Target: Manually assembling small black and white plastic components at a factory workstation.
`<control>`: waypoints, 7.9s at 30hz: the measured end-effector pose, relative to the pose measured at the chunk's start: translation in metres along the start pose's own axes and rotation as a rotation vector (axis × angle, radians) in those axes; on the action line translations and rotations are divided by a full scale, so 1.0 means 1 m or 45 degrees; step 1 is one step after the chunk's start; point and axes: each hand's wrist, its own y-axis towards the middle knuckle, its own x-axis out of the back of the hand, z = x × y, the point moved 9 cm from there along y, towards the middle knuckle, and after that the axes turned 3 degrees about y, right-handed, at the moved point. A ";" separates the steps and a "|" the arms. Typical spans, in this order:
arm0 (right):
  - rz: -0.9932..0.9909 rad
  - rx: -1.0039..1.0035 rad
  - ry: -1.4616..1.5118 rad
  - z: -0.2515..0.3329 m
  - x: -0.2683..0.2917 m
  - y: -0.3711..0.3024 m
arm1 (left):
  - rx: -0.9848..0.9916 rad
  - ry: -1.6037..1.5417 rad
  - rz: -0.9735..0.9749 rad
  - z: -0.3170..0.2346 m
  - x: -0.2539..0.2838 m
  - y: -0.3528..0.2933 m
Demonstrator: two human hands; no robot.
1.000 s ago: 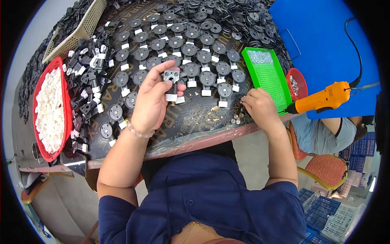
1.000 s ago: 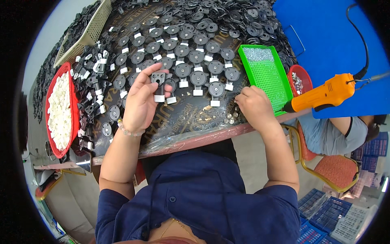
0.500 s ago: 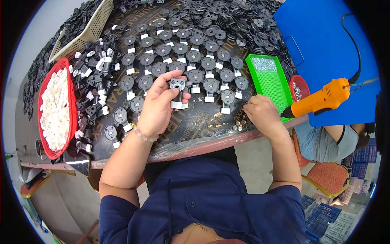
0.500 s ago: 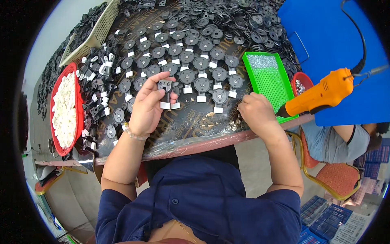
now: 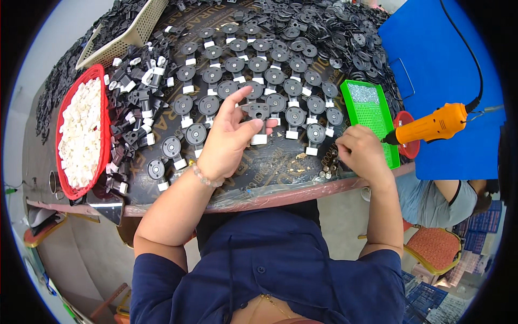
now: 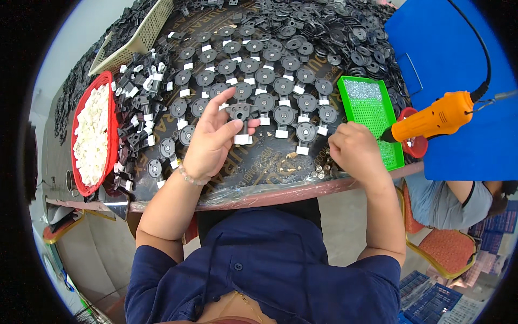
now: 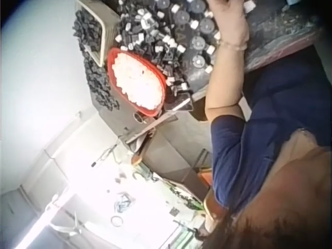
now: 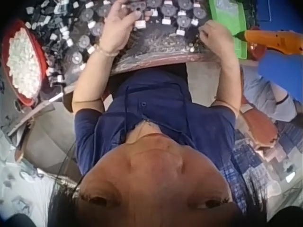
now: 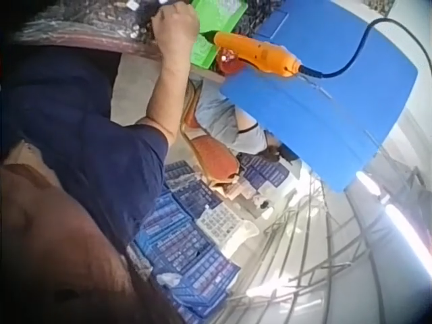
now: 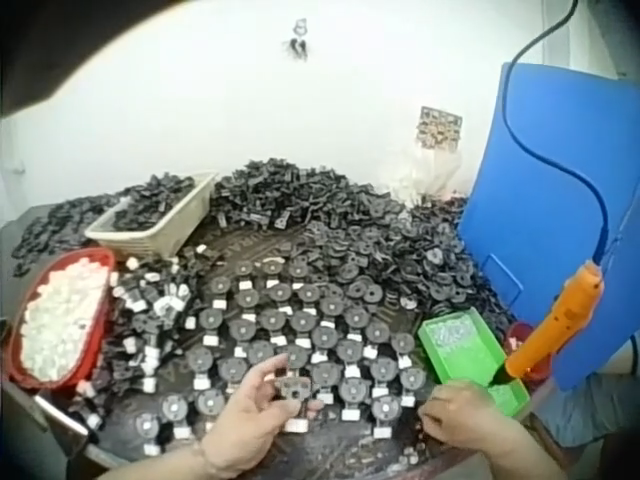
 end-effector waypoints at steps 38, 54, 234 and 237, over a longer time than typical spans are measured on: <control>-0.051 -0.396 -0.134 -0.110 -0.058 0.236 | 0.082 -0.028 -0.034 0.004 0.012 0.004; 0.785 0.173 0.852 0.104 -0.042 0.070 | -0.241 -0.331 -0.222 -0.022 0.036 0.007; -0.612 0.201 0.343 0.122 0.011 0.120 | -0.070 -0.372 -0.107 -0.007 0.022 -0.002; -0.616 0.219 0.351 0.123 0.009 0.119 | -0.055 -0.408 -0.110 -0.007 0.020 -0.002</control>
